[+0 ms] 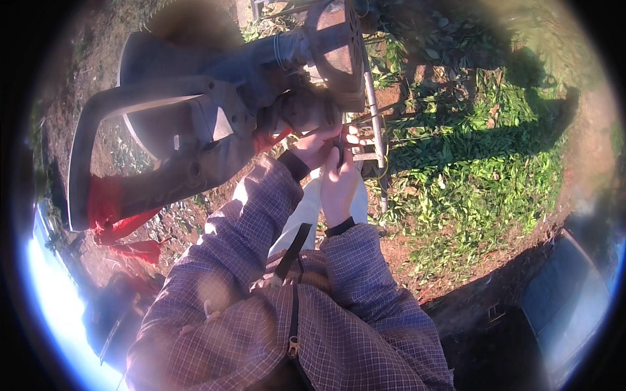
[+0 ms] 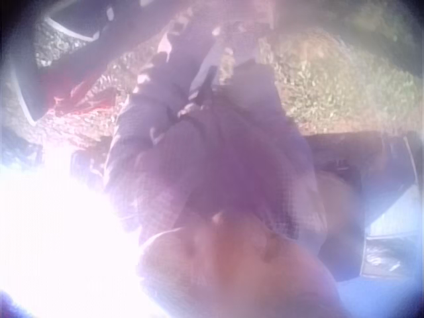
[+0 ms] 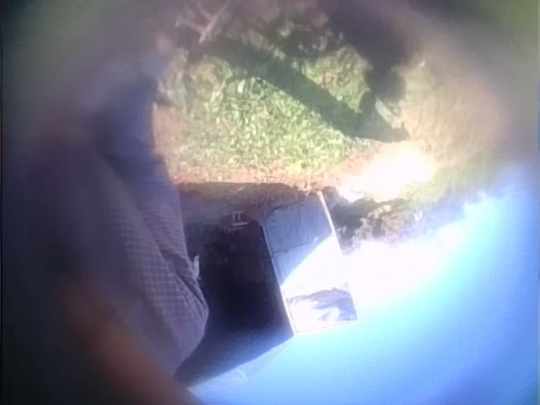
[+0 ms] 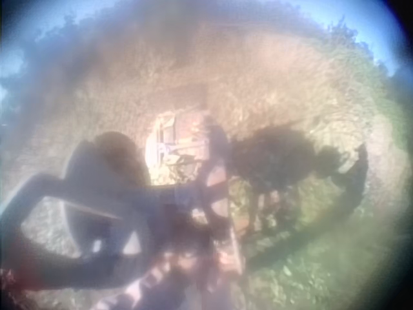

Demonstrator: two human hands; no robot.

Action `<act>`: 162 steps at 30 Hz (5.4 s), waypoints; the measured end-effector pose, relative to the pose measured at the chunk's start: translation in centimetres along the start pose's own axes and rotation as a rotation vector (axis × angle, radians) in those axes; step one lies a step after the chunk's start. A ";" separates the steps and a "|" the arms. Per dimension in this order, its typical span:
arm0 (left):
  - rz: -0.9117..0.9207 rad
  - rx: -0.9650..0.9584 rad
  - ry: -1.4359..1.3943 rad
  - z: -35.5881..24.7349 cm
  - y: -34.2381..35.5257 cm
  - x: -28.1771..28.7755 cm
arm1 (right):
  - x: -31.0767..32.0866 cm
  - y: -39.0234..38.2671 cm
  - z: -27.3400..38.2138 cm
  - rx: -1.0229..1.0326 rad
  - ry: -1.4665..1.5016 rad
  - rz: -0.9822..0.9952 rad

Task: The person secures a metal component of a walk-behind machine using wire and a screwdriver. They wrap the wire around the part, twist it to tighten, and use a screwdriver to adjust the fastening. A chicken is briefly visible nearby.

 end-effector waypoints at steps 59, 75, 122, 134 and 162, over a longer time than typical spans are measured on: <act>-0.974 -0.954 1.640 -12.1 -4.5 -5.1 | -1.3 -0.4 -1.7 -0.257 0.746 0.054; -0.884 -0.816 1.352 -11.6 -5.0 -4.9 | 0.4 0.5 -0.1 0.063 0.278 -0.111; -0.341 -0.112 0.302 -2.9 0.2 1.3 | 0.2 -1.2 0.2 0.042 0.247 -0.002; -0.415 -0.108 0.262 -3.2 -0.1 0.8 | -1.7 -0.6 -4.1 -0.351 1.201 0.212; -0.735 -0.995 1.079 -10.3 -5.3 -7.4 | 10.6 -3.0 -3.6 -0.401 0.616 0.256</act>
Point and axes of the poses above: each hand's wrist, its own y-axis towards the middle knuckle, its own x-axis out of the back of the hand, z = x × y, the point moved 9 cm from there along y, towards the middle knuckle, and after that the axes turned 5 degrees about y, right-handed, at the moved point
